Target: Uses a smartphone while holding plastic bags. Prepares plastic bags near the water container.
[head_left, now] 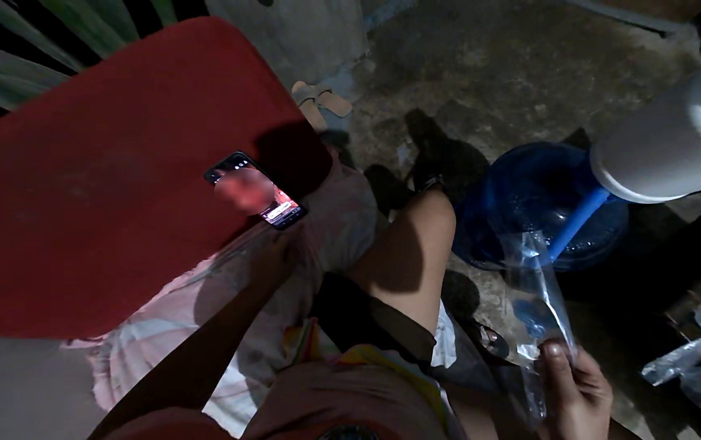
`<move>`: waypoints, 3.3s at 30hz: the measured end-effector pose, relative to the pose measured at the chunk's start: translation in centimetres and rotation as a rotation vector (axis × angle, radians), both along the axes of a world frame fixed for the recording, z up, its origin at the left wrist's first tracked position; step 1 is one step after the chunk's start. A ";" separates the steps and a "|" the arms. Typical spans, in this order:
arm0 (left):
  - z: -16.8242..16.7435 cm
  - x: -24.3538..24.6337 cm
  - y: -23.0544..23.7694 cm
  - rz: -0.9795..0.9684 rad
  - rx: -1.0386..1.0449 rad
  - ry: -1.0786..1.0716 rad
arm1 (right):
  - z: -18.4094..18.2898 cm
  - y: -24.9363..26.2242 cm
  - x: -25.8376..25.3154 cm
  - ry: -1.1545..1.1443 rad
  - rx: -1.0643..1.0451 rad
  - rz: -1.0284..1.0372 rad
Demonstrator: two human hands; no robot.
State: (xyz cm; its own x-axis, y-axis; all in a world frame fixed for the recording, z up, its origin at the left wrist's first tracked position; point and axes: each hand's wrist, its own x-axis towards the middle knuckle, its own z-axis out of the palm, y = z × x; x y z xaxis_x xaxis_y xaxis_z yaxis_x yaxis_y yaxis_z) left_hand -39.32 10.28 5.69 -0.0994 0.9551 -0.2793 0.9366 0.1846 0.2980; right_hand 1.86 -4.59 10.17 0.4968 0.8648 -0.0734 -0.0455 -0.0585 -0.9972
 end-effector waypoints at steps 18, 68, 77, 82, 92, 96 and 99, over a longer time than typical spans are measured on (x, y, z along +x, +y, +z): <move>1.7 -1.9 1.9 0.180 0.299 -0.002 | -0.1 -0.1 0.2 -0.002 0.003 0.003; 0.2 -0.9 0.1 0.067 0.075 0.072 | 0.2 -0.2 0.1 0.005 0.001 0.003; 0.4 -1.6 1.2 0.260 0.182 -0.014 | 0.0 -0.2 0.2 -0.005 0.010 0.007; 0.8 -1.0 0.4 0.183 0.182 0.031 | 0.1 -0.2 0.1 0.003 0.004 0.004; 0.7 -0.9 0.3 0.111 0.083 0.076 | 0.1 -0.2 0.2 0.003 0.015 0.000; 0.4 -1.0 0.0 0.079 0.135 0.063 | 0.2 -0.2 0.2 0.003 0.012 0.005; 0.5 -1.0 0.0 0.056 0.155 0.058 | 0.1 -0.2 0.2 0.005 0.023 0.000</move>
